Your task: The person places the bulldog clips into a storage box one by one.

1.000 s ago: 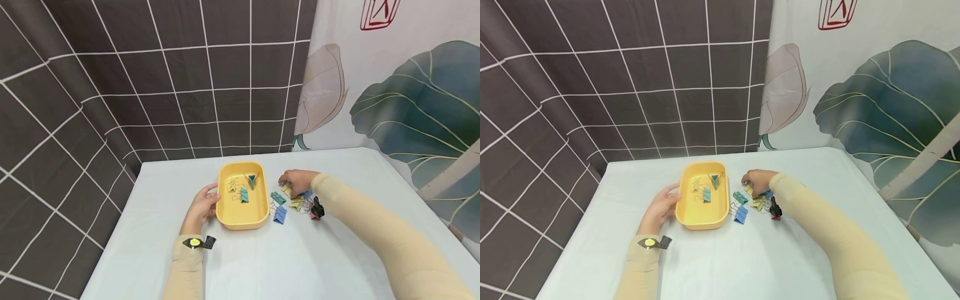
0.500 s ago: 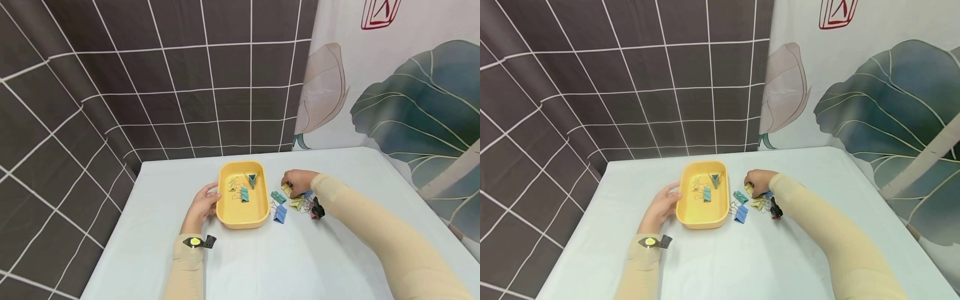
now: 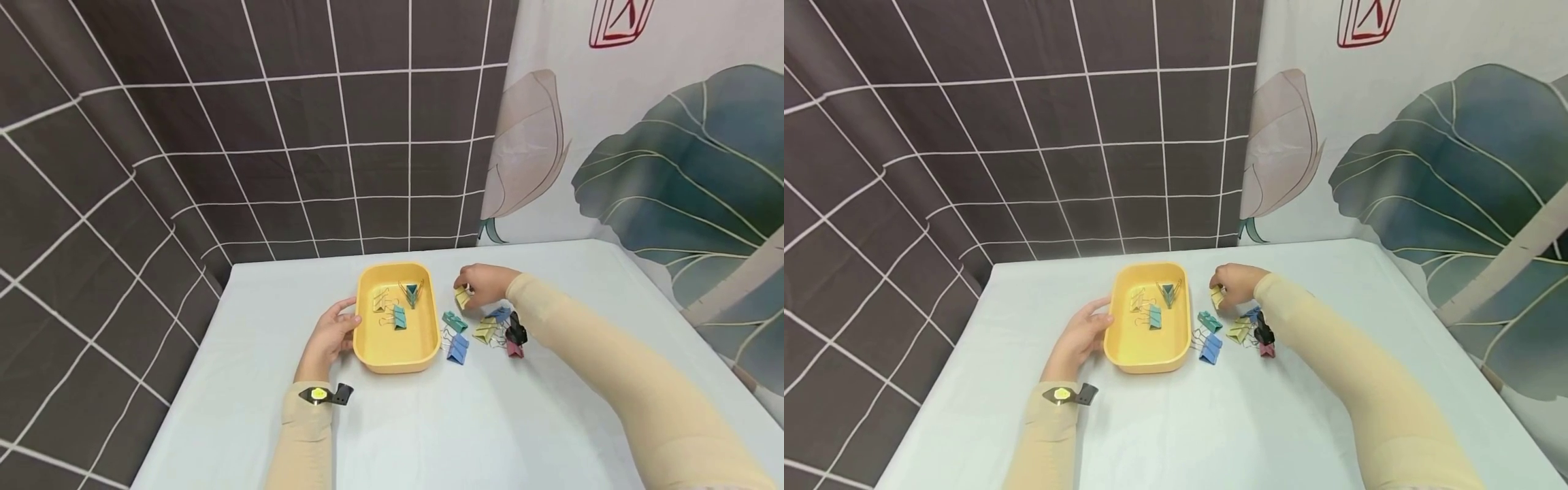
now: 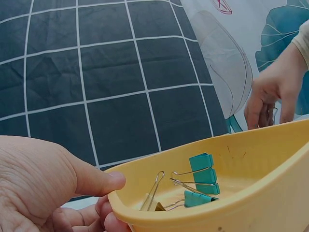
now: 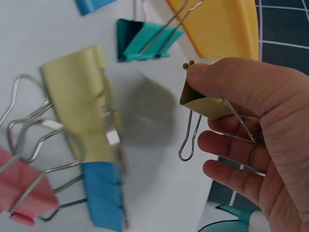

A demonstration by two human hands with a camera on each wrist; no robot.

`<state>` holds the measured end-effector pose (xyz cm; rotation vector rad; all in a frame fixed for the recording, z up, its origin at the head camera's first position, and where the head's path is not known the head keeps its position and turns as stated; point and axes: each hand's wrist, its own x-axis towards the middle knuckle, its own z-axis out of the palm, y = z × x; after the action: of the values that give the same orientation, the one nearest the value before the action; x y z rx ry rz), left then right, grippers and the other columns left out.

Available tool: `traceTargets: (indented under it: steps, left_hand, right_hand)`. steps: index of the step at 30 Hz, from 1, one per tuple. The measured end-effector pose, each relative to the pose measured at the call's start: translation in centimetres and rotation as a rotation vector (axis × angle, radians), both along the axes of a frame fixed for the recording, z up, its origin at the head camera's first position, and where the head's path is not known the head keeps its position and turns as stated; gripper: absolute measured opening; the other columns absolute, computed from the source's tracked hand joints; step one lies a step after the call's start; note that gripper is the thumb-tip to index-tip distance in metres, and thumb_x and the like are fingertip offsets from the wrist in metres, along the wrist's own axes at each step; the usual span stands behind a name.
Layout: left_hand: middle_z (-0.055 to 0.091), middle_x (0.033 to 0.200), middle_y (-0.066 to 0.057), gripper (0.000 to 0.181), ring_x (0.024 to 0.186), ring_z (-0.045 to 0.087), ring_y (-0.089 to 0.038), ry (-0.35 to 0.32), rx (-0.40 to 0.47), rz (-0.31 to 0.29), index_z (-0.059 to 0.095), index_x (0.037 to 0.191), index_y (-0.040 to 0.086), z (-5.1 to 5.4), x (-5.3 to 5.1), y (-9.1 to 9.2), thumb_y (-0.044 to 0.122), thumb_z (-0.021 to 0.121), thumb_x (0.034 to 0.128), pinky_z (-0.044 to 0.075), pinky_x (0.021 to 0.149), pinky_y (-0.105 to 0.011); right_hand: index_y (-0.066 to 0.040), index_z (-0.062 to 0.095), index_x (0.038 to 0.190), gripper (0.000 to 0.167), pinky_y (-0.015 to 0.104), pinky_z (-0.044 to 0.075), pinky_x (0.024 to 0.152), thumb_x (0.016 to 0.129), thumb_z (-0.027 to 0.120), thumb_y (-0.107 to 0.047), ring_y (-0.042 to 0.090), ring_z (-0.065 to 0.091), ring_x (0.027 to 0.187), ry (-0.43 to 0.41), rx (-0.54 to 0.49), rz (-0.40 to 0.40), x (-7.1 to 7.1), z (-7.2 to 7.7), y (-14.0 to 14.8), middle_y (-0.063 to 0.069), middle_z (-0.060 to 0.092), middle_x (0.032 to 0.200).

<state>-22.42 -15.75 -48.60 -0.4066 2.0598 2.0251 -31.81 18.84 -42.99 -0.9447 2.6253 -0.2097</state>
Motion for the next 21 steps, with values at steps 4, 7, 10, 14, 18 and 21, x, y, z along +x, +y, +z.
traceTargets:
  steps: [4,7,10,14,18,21]
  left_hand:
    - [0.067,0.118,-0.018,0.051,0.077,0.067,-0.020,0.004,0.002,-0.002,0.050,0.147,0.019,0.0,0.0,0.0,0.010,0.063,0.0995,0.054,0.057,-0.026]
    - [0.067,0.117,-0.018,0.051,0.077,0.068,-0.021,0.007,0.006,-0.002,0.050,0.147,0.019,-0.1,-0.1,0.0,0.009,0.063,0.0994,0.054,0.056,-0.027]
    - [0.067,0.117,-0.019,0.051,0.076,0.067,-0.021,0.010,0.006,-0.002,0.050,0.147,0.019,-0.2,0.0,0.0,0.009,0.063,0.0993,0.054,0.056,-0.026]
    - [0.066,0.119,-0.019,0.051,0.078,0.068,-0.022,0.005,0.000,-0.003,0.049,0.148,0.019,-0.2,0.0,0.0,0.010,0.063,0.0996,0.055,0.057,-0.027]
    - [0.066,0.120,-0.018,0.051,0.079,0.068,-0.021,-0.005,-0.004,0.001,0.050,0.147,0.021,-0.2,0.0,-0.1,0.010,0.063,0.0995,0.055,0.058,-0.027]
    - [0.066,0.118,-0.018,0.050,0.077,0.067,-0.020,-0.001,-0.002,0.001,0.051,0.147,0.020,-0.1,-0.1,0.0,0.009,0.063,0.0996,0.054,0.057,-0.027]
  right_hand:
    - [-0.004,0.070,0.122,0.046,0.034,0.057,0.086,0.082,0.081,-0.026,0.018,0.063,0.094,0.053,-0.009,0.025,-0.1,0.8,-0.5,0.004,0.065,0.105]
    - [-0.004,0.071,0.121,0.046,0.034,0.057,0.085,0.083,0.081,-0.027,0.017,0.063,0.093,0.099,-0.017,0.039,-0.2,1.3,-0.8,0.004,0.066,0.105]
    - [-0.004,0.071,0.120,0.045,0.034,0.057,0.084,0.083,0.081,-0.028,0.017,0.064,0.092,0.114,-0.028,0.034,-0.2,1.8,-1.2,0.004,0.066,0.104]
    - [-0.005,0.072,0.120,0.045,0.033,0.057,0.085,0.083,0.081,-0.029,0.017,0.064,0.093,0.121,-0.039,0.040,-0.2,2.5,-2.0,0.004,0.067,0.105]
    - [-0.007,0.072,0.120,0.045,0.032,0.057,0.085,0.084,0.079,-0.032,0.016,0.063,0.092,0.155,-0.042,0.060,-0.2,2.8,-3.0,0.003,0.067,0.106]
    - [-0.008,0.072,0.119,0.045,0.032,0.057,0.085,0.084,0.079,-0.034,0.016,0.063,0.091,0.191,-0.049,0.077,-0.1,3.0,-3.7,0.002,0.067,0.105]
